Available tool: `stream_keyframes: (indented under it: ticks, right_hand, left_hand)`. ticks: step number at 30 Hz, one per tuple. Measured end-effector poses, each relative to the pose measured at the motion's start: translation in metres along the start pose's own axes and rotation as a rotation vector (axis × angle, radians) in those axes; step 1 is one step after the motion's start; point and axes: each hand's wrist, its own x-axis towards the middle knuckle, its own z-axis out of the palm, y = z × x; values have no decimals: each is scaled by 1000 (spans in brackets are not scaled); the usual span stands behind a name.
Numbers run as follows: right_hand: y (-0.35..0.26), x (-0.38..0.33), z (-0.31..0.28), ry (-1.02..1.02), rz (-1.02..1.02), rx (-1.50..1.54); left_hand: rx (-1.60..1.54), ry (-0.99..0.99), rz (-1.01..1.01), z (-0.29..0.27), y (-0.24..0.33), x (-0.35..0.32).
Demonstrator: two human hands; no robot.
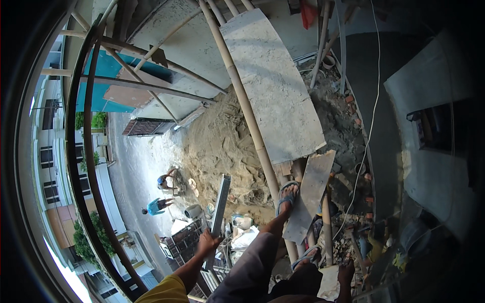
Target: The person cuts a long metal profile into smaller pieces using tin snips while standing on scaffolding at a construction site. After cutting, the person positions one of the cut pieces against the ceiling area.
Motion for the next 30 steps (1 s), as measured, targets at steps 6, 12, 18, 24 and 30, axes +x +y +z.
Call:
stream_keyframes:
  ticks: [6, 12, 18, 24, 30]
  right_hand:
    - [-156, 24, -7, 117, -106, 131]
    - [-210, 33, -9, 154, -376, 102]
    - [-318, 60, -5, 88, -222, 20]
    - [-485, 190, -27, 58, -365, 34]
    - [-765, 277, -101, -51, -293, 28]
  left_hand:
    - [-166, 82, 327, -131, 133, 123]
    - [-227, 124, 287, -222, 226, 190]
    - [-298, 77, 264, -303, 344, 307]
    - [-415, 199, 376, -332, 417, 457]
    - [-359, 325, 440, -401, 475, 511]
